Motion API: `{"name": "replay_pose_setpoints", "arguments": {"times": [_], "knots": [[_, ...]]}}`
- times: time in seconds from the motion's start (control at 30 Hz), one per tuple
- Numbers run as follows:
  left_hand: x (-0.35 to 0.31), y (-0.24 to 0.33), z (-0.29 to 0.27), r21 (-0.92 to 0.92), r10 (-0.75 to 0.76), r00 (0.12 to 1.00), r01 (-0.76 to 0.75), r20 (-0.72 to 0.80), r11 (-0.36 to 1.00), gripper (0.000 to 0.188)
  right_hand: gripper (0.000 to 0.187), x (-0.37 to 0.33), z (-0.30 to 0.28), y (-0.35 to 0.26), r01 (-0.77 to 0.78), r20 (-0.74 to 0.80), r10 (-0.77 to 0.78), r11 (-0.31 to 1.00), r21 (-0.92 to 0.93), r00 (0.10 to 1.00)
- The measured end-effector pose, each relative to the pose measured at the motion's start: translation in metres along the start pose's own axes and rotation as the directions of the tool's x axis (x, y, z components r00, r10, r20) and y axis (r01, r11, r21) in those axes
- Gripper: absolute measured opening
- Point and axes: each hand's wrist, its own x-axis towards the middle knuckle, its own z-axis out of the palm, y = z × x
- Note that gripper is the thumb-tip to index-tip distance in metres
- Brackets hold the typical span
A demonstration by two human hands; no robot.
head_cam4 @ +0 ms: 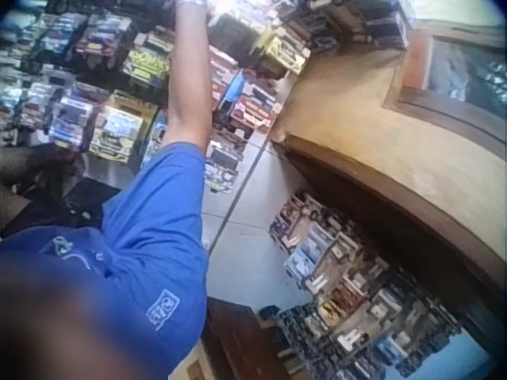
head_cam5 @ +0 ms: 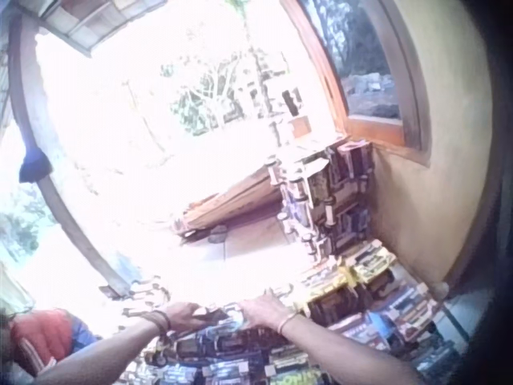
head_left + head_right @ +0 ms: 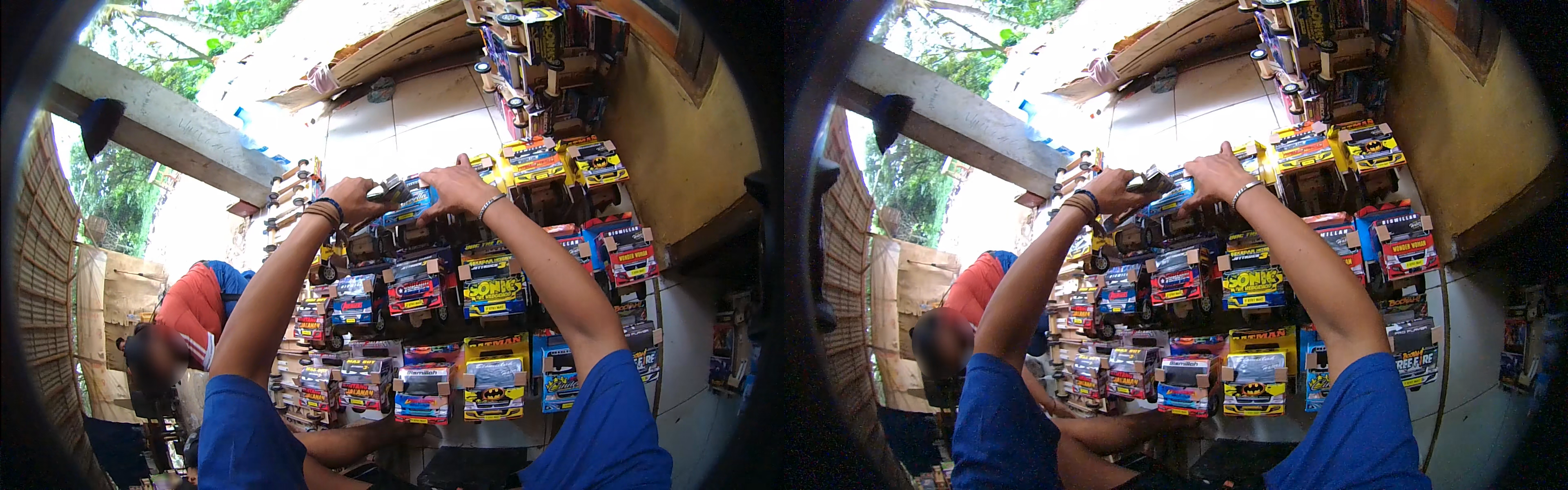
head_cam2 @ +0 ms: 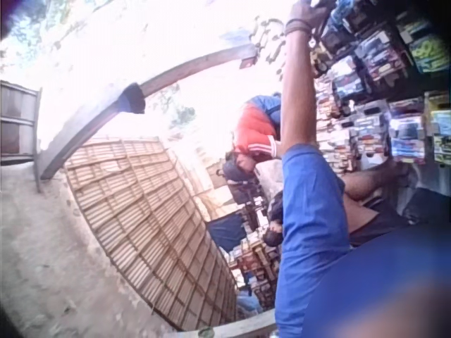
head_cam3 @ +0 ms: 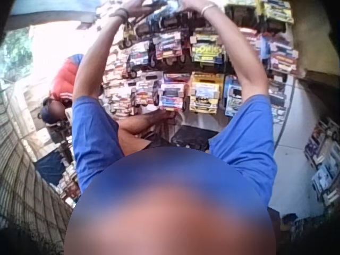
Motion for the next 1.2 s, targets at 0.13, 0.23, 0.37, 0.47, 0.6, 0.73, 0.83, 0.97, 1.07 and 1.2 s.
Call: {"name": "replay_pose_setpoints", "arguments": {"times": [0.13, 0.23, 0.37, 0.47, 0.6, 0.73, 0.83, 0.97, 1.07, 1.2], "knots": [[0.006, -0.001, 0.001, 0.008, -0.019, 0.999, 0.019, 0.032, 1.000, 0.082, 0.079, 0.000, 0.002, 0.000, 0.039, -0.099, -0.037, 0.999, 0.008, 0.994], [0.007, 0.002, -0.001, -0.081, -0.036, 0.998, 0.040, 0.056, 0.996, 0.083, 0.075, 0.000, 0.003, 0.000, 0.048, -0.122, -0.049, 0.999, -0.013, 0.991], [0.010, 0.008, -0.004, -0.045, -0.030, 0.996, 0.034, 0.080, 0.998, 0.081, 0.076, 0.000, 0.005, 0.000, 0.030, -0.104, -0.032, 0.999, -0.023, 0.994], [0.011, 0.012, -0.003, -0.054, -0.015, 0.998, 0.018, 0.058, 0.998, 0.078, 0.068, 0.000, 0.008, 0.001, 0.029, -0.156, -0.031, 1.000, -0.010, 0.987], [0.013, 0.014, -0.001, -0.027, -0.016, 1.000, 0.017, 0.022, 1.000, 0.073, 0.070, 0.001, 0.013, 0.003, 0.018, -0.152, -0.020, 1.000, -0.014, 0.988], [0.014, 0.015, -0.003, -0.051, 0.005, 0.999, -0.004, 0.033, 0.999, 0.072, 0.070, 0.002, 0.015, 0.003, 0.018, -0.167, -0.021, 1.000, -0.015, 0.986], [0.015, 0.015, -0.004, -0.023, 0.033, 0.999, -0.033, 0.032, 0.999, 0.067, 0.069, 0.001, 0.016, 0.004, 0.019, -0.175, -0.018, 1.000, 0.005, 0.984], [0.017, 0.015, -0.003, -0.071, -0.028, 0.996, 0.034, 0.087, 0.997, 0.060, 0.068, 0.000, 0.016, 0.004, 0.017, -0.175, -0.011, 0.999, 0.032, 0.984], [0.019, 0.013, -0.001, -0.068, -0.008, 0.997, 0.013, 0.079, 0.998, 0.057, 0.061, -0.001, 0.016, 0.003, 0.022, -0.203, -0.012, 0.999, 0.047, 0.979], [0.022, 0.010, 0.001, -0.040, 0.059, 0.996, -0.057, 0.064, 0.998, 0.052, 0.058, -0.003, 0.016, 0.002, 0.027, -0.227, -0.014, 0.998, 0.051, 0.974]]}}
